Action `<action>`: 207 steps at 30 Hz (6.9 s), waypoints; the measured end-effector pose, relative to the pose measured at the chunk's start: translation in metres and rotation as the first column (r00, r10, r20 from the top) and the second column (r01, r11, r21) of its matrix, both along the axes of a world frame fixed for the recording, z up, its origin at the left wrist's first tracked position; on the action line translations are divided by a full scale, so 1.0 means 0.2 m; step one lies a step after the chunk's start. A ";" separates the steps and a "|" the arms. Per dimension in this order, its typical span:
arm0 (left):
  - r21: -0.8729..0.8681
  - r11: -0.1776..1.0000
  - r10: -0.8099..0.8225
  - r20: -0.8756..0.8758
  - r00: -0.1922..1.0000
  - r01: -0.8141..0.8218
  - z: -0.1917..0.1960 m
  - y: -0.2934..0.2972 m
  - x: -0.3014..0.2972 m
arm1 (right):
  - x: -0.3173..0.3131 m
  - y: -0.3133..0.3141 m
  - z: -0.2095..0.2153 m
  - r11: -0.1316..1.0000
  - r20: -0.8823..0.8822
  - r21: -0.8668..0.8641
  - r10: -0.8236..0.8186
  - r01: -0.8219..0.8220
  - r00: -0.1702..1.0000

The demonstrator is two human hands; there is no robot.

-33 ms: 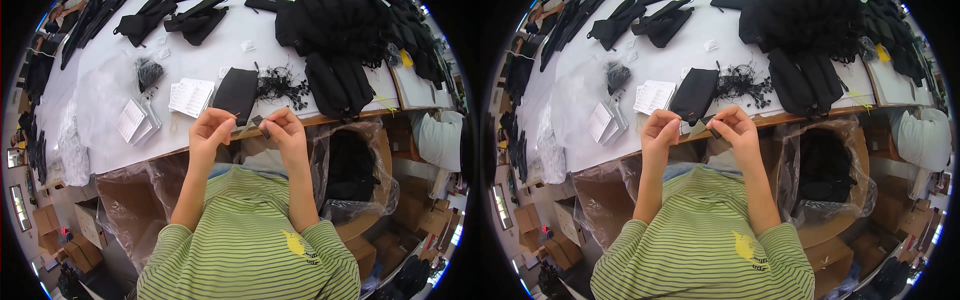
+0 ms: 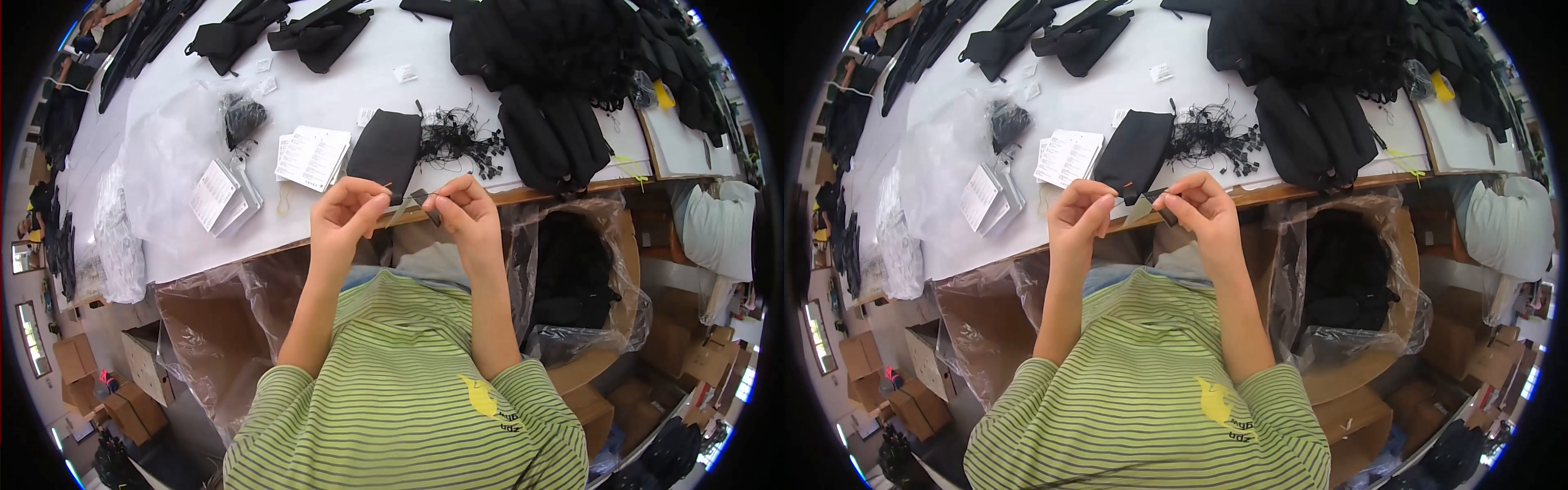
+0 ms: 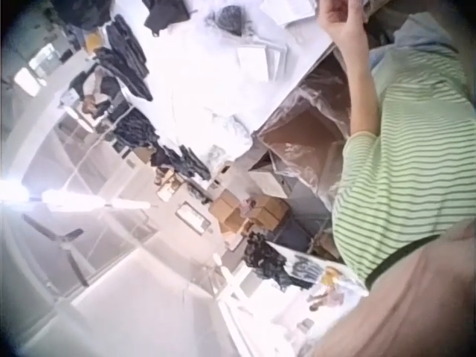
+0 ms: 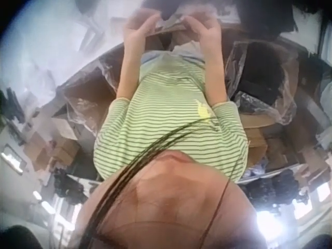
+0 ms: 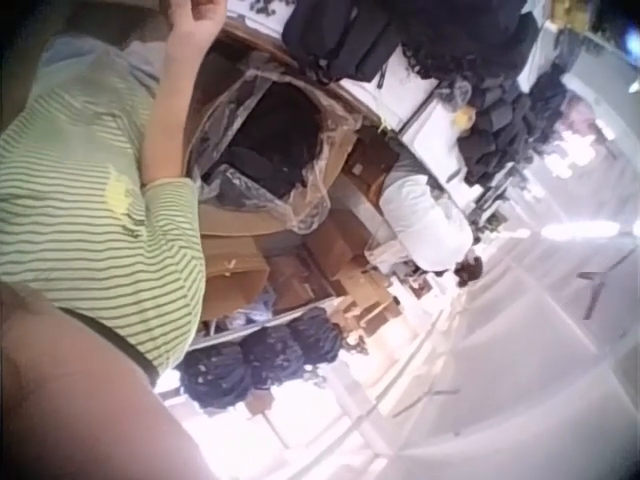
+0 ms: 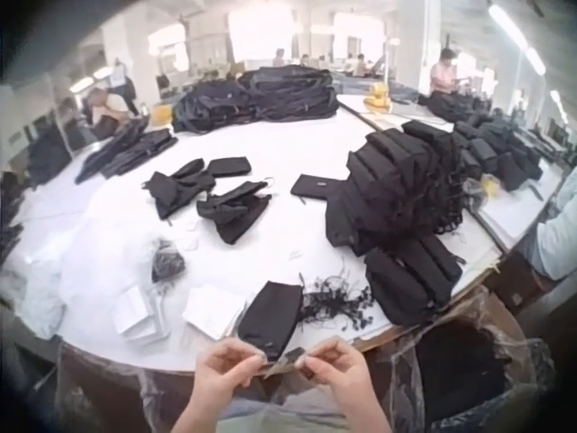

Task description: Checking the quality of small black pouches and attaching tags or labels before sorting them into containers.

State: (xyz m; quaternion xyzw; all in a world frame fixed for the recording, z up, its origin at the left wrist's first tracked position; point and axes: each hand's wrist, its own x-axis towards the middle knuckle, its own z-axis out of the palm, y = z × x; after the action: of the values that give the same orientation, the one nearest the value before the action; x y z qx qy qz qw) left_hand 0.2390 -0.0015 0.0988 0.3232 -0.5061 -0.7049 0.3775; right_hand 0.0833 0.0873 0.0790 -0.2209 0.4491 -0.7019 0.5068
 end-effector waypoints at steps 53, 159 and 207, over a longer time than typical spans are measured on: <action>-0.417 0.903 0.300 0.448 0.842 -0.100 -0.10 -0.06 -0.26 | -0.86 0.11 0.18 0.937 -0.430 -0.170 -0.349 0.305 0.832; -0.433 0.894 0.136 0.501 0.855 0.112 -0.13 -0.20 0.27 | -0.18 -0.03 -0.13 0.993 -0.974 0.016 0.042 0.118 -0.221; -0.875 0.286 0.212 0.455 0.865 0.391 -0.34 -0.18 -0.11 | -0.48 0.29 -0.13 0.871 0.711 -0.369 0.040 0.323 0.702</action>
State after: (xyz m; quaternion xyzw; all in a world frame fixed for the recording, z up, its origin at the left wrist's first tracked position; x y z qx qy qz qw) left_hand 0.2174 -0.0369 0.0313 0.1701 -0.9189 -0.1755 0.3097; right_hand -0.0132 0.1453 0.0521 -0.0180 0.0571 -0.8569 0.5119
